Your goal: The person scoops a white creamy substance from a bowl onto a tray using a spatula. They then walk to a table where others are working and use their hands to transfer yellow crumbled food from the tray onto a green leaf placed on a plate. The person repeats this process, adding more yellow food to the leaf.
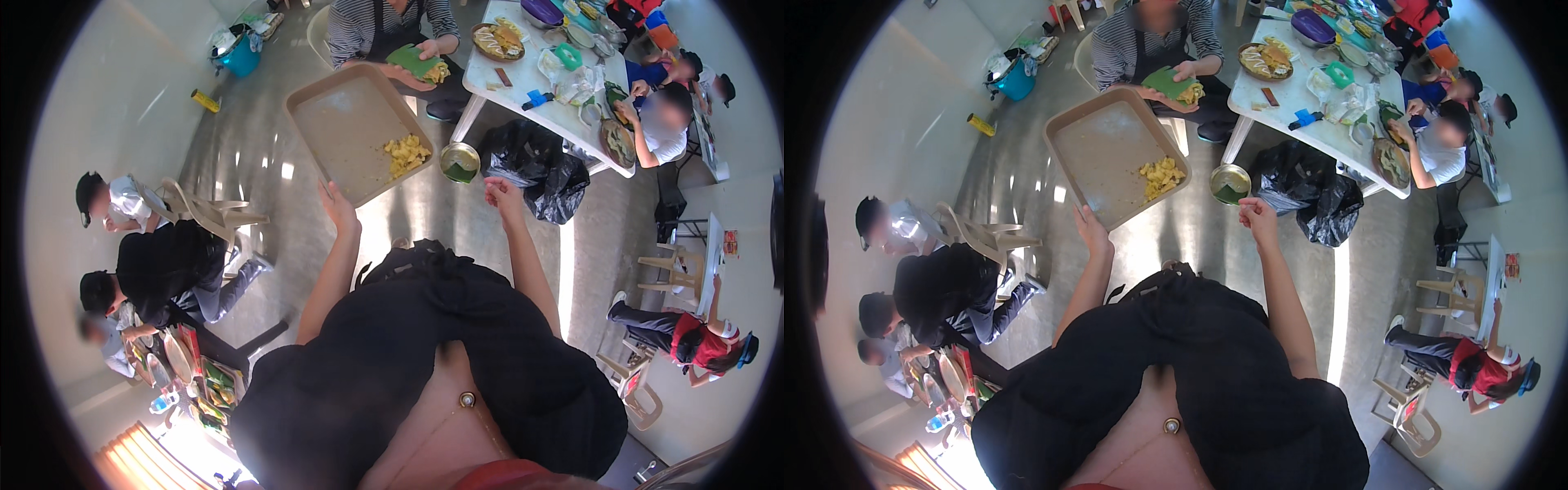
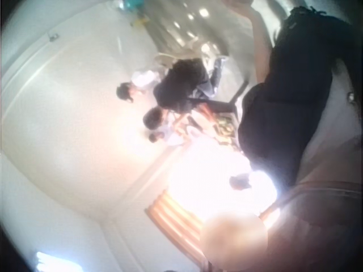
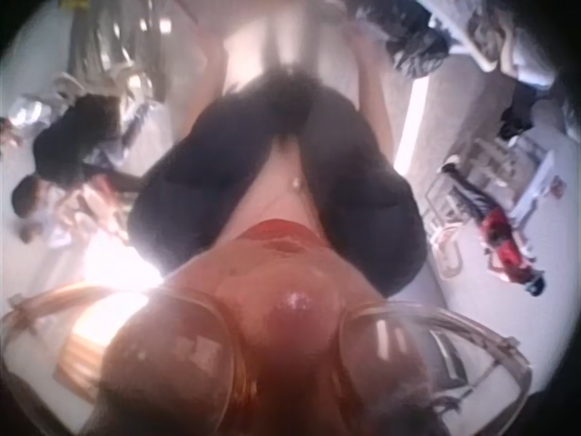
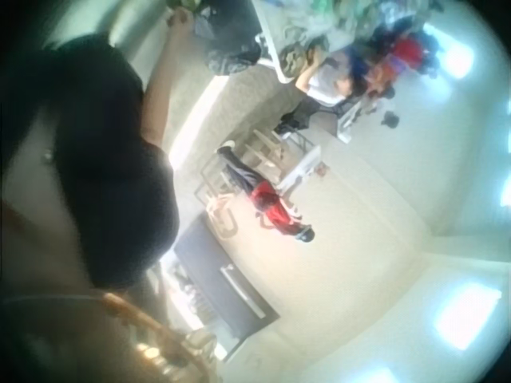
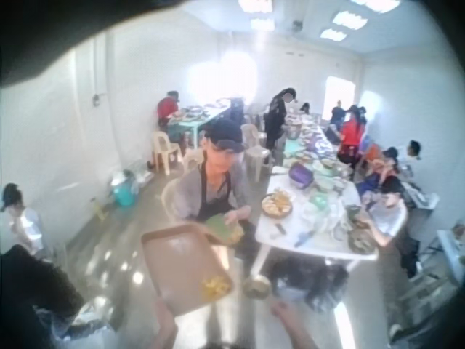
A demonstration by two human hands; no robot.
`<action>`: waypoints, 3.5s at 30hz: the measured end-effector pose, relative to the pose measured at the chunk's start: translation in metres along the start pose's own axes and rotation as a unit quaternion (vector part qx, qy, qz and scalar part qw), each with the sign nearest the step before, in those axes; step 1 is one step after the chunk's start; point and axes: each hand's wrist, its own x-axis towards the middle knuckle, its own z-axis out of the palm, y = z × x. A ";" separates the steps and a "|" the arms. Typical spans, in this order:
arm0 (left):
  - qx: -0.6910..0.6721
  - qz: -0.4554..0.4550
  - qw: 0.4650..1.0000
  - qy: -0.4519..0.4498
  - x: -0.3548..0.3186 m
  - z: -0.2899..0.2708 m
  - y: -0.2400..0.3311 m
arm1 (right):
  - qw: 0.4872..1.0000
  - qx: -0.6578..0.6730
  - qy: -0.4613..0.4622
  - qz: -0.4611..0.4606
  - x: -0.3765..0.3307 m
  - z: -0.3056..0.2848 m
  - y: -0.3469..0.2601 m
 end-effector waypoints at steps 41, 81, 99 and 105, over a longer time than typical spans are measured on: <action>-0.029 -0.067 0.997 0.002 -0.009 -0.014 0.007 | 0.984 -0.173 0.046 0.011 0.019 0.041 -0.009; -0.150 -0.039 0.985 0.071 -0.048 0.005 0.075 | 0.553 -0.773 -0.183 -0.252 -0.009 0.173 -0.063; -0.222 -0.187 0.957 -0.007 -0.070 -0.010 0.067 | 0.972 -0.191 -0.137 0.011 0.072 0.080 -0.022; -0.176 -0.160 0.968 -0.081 -0.069 -0.009 0.052 | 0.986 -0.119 -0.117 0.008 0.068 0.068 0.002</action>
